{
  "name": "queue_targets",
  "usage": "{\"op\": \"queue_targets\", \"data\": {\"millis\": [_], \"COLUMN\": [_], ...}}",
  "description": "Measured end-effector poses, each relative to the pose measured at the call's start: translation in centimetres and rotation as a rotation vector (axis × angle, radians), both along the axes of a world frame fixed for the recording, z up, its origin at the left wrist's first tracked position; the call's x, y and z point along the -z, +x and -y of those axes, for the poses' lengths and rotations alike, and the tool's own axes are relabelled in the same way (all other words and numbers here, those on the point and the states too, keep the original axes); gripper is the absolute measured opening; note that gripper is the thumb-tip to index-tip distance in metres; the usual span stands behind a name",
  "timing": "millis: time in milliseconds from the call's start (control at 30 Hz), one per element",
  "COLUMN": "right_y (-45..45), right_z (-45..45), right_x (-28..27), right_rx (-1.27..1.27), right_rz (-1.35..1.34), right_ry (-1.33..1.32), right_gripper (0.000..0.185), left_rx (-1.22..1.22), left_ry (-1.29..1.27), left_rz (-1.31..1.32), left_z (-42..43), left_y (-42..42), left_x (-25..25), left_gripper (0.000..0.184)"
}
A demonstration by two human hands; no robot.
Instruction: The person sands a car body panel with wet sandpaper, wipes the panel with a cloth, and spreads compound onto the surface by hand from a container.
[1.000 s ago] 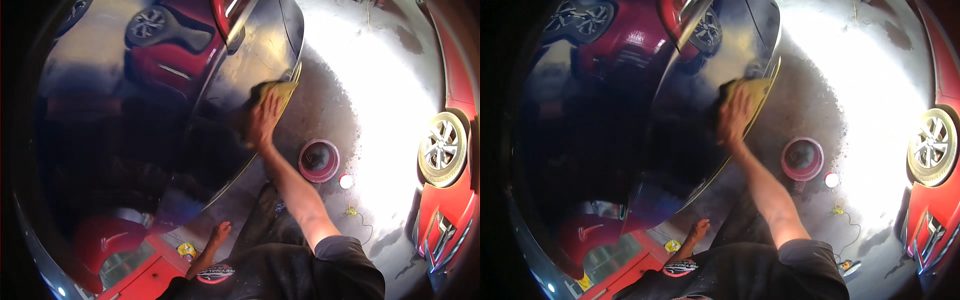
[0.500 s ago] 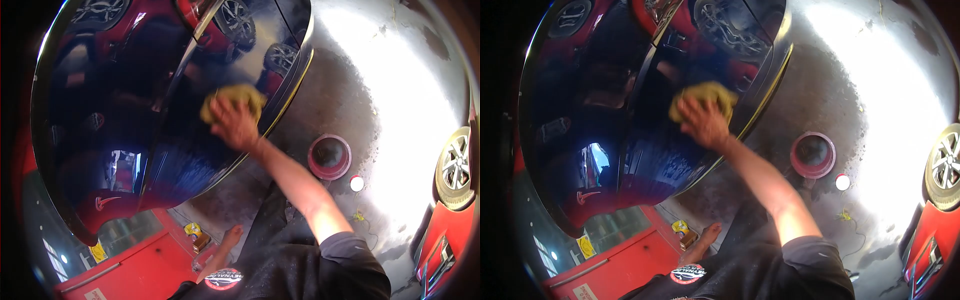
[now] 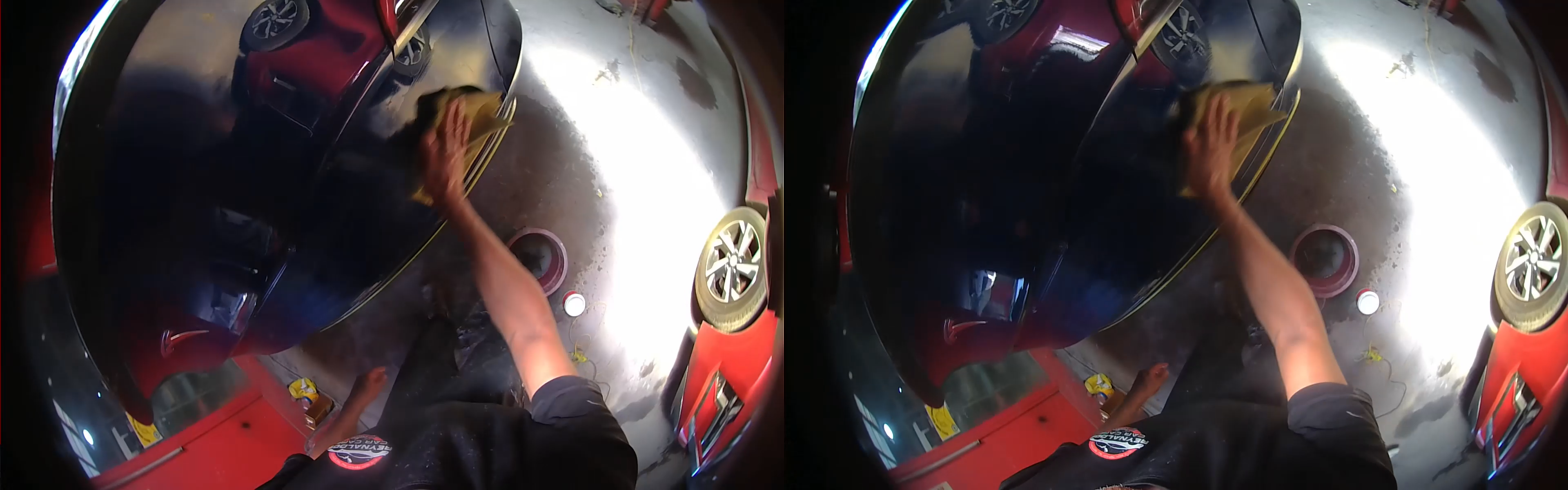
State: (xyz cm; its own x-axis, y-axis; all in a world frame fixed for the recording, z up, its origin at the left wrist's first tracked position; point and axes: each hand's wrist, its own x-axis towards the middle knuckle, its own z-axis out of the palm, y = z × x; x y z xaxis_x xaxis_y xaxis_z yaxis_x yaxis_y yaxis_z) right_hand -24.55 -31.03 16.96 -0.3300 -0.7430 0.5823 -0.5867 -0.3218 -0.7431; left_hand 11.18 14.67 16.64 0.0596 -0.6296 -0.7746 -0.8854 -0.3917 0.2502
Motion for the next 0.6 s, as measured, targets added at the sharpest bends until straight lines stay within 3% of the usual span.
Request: {"op": "queue_targets", "data": {"millis": [33,67,267,367,500,567,600], "right_y": [3.9,7.2,23.0,26.9,25.4,25.1,23.6], "right_z": [-2.7,-6.7,-23.3,-27.2,-26.8,-25.0,-23.1], "right_x": [1.2,-0.3,-0.3,1.1,-2.0,-0.2,-1.1], "right_rx": [-0.069,-0.156,-0.651,-0.736,-0.606,-0.467,-0.319], "right_rz": [0.086,0.222,-0.108,-0.248,-0.355,-0.343,-0.133], "right_ry": [0.073,0.087,0.478,0.407,0.423,0.582,0.521], "right_gripper": [0.074,0.084,0.071,0.067,0.065,0.07,0.07], "left_rx": [0.048,0.052,0.012,-0.012,-0.006,-0.048,-0.095], "left_ry": [-0.038,-0.046,-0.023,-0.009,-0.02,0.046,0.099], "left_rz": [-0.032,-0.058,-0.169,-0.211,-0.281,-0.253,-0.204], "left_z": [0.4,1.0,5.3,6.7,3.6,2.4,1.9], "left_y": [1.7,3.3,11.7,15.0,23.0,24.6,24.3], "left_x": [0.5,1.1,2.0,2.0,7.0,7.6,7.2], "left_gripper": [0.035,0.035,0.035,0.035,0.038,0.038,0.039]}}
